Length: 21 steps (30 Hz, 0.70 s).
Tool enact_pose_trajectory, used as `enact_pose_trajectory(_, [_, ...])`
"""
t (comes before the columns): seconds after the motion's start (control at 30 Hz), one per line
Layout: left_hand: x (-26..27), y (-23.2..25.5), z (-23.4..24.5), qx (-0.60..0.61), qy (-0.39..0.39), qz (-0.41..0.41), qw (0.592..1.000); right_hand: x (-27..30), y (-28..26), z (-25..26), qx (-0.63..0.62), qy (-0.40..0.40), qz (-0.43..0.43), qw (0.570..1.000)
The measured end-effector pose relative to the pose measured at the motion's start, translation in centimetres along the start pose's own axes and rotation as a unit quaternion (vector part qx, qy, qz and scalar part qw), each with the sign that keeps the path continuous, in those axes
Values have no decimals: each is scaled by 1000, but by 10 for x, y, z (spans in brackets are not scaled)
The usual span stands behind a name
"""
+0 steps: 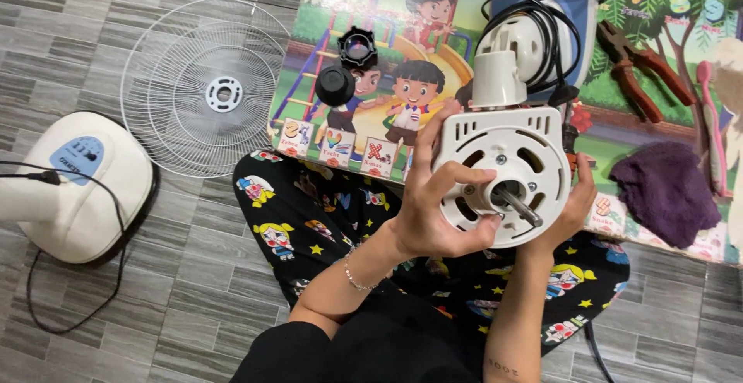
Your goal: Repairing a fan motor by using a screwdriver to remove or tighten screws on the housing.
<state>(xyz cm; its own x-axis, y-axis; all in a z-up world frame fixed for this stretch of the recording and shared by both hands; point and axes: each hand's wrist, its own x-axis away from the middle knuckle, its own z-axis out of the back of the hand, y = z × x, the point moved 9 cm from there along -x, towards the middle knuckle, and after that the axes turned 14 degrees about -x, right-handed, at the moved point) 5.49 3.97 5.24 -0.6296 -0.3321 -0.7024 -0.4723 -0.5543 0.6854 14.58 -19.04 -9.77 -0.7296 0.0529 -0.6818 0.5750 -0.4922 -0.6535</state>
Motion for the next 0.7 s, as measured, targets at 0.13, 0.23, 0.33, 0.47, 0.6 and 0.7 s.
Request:
enact_pose_trajectory(0.13, [2,0,-3,-2,0,-4,1000,-1,-3,1,-7,3,-5,1000])
enact_pose_trajectory(0.23, [2,0,-3,2,-4,-2,1000,0,1,3,-7,5,-8,1000])
enact_pose_trajectory(0.33, [2,0,-5,-7,-8,-6,1000,1,4,2,-17,5,-9,1000])
enact_pose_trajectory(0.47, [6,-2,-7,-4,4,-1,1000,2,10,-2,-43,-6,-6,999])
enact_pose_trajectory(0.6, [6,-3,-5,7,15,3,1000,5,11,-5,-63,-14,-3,998])
enact_pose_trajectory(0.7, [8,-2,-6,-18,-100,34,994,6,13,-7,-72,-19,-1,997])
